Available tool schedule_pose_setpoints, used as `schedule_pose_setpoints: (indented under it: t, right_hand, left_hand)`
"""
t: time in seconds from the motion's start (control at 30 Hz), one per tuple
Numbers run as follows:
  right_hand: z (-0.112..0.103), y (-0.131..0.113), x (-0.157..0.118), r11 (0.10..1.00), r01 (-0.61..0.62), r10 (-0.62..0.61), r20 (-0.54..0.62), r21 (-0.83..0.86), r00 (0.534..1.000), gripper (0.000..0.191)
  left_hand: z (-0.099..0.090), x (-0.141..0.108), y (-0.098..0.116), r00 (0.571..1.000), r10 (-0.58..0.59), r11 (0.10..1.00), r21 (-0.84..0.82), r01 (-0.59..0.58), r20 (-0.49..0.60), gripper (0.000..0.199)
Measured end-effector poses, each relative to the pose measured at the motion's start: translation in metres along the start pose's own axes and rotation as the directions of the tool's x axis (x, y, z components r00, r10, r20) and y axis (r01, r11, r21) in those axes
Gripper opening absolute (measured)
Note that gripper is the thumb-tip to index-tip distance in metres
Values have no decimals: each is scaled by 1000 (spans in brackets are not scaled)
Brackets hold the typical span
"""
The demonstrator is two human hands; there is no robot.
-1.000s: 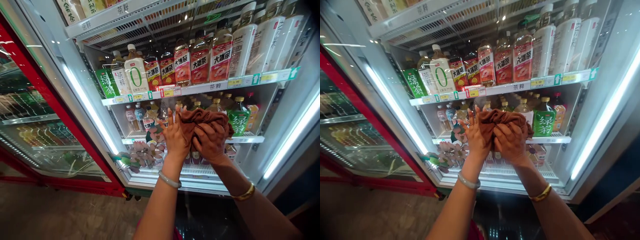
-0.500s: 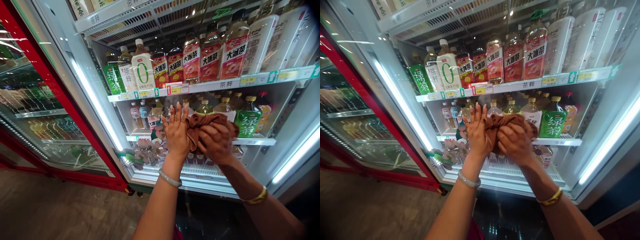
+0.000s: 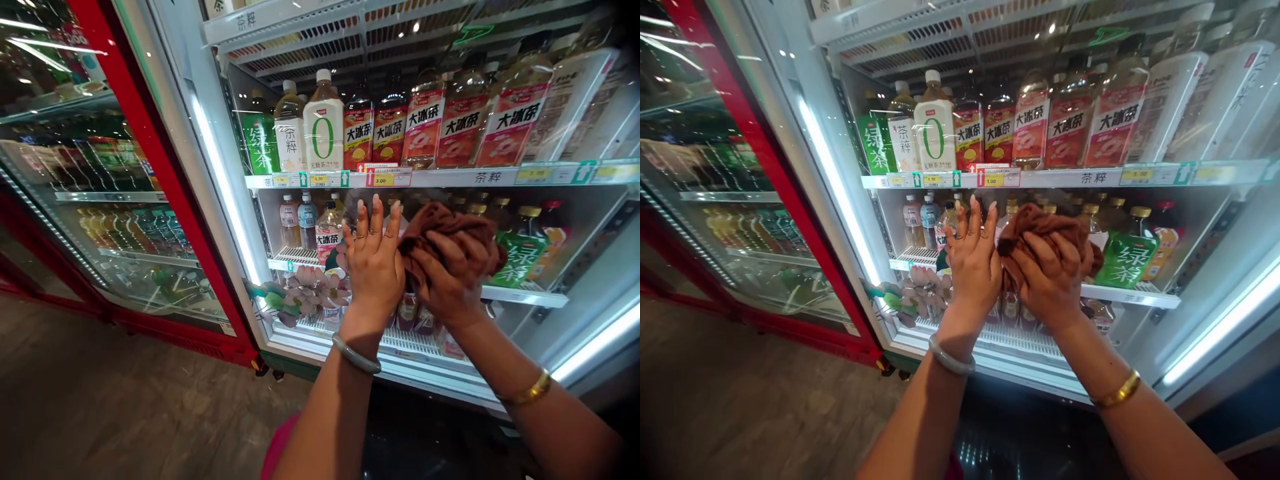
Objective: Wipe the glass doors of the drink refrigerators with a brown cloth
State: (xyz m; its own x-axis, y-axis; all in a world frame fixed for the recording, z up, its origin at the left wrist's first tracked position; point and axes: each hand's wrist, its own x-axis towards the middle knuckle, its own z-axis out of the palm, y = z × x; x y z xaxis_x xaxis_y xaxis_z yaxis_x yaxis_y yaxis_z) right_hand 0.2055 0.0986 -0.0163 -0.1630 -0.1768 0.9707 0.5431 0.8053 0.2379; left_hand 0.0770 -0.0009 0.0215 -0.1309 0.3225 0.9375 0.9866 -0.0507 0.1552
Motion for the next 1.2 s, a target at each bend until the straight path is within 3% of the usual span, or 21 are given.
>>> schedule_pose_setpoints:
  t: [0.07,0.13,0.23,0.3,0.33,0.4,0.47,0.5,0.6,0.67,0.77,0.83,0.87,0.9,0.97,1.07,1.13,1.2]
  right_hand:
    - [-11,13,-23,995,95,-95,36,10,995,39]
    - [-17,28,-26,995,96,-97,34,33,995,31]
    - [-8,34,12,993,-115,117,-74,41,990,17]
    - [8,20,45,970,-241,243,-134,29,961,17]
    - [16,10,57,968,-250,249,-147,12,957,16]
    - [30,-13,64,991,-130,127,-108,-24,986,15]
    - [33,-30,46,995,93,-94,-16,-22,995,13]
    - [29,-33,31,979,205,-204,52,-2,978,12]
    - [8,-15,-16,912,407,-407,207,48,889,24]
    - [-5,12,-25,891,449,-453,229,72,862,24]
    - [0,39,10,941,335,-335,-1,48,942,13]
    - [19,34,51,985,172,-169,-185,2,968,15]
    - [30,24,69,998,49,-54,-126,-39,991,21]
    - [40,11,83,999,-18,11,-151,-50,989,22]
    - [54,-17,93,998,-24,19,-95,-51,995,17]
    - [51,-42,63,973,227,-230,83,36,970,15]
    - [37,-39,36,913,391,-405,150,117,902,21]
    - [23,-26,25,866,476,-498,161,157,852,20]
  left_hand:
    - [-6,-2,-9,1000,17,1000,9,-17,-1,72]
    - [-9,-5,-20,1000,20,1000,15,-20,-3,70]
    - [-7,-7,-36,1000,-14,1000,2,14,-4,68]
    - [-4,-7,-42,1000,-31,999,-16,31,-4,67]
    - [-3,-6,-44,999,-35,999,-24,35,-7,66]
    - [-3,-6,-46,999,-38,998,-45,38,-8,65]
    - [-6,-7,-48,999,-34,997,-73,34,0,66]
    - [-8,-8,-50,1000,-26,996,-84,27,11,69]
    - [-16,-13,-56,998,8,996,-93,-3,58,74]
    - [-21,-16,-59,996,27,995,-94,-19,84,74]
    - [-24,-17,-62,995,43,993,-111,-34,86,72]
    - [-24,-16,-65,997,40,993,-112,-32,67,70]
    - [-24,-16,-67,998,30,994,-109,-25,49,69]
    - [-23,-15,-69,999,16,994,-109,-13,28,67]
    - [-21,-13,-74,1000,-18,992,-124,15,-20,65]
    - [-17,-12,-78,996,-61,987,-150,51,-68,63]
    - [-15,-13,-77,994,-87,988,-137,77,-70,64]
    - [-14,-13,-74,993,-108,988,-117,101,-55,64]
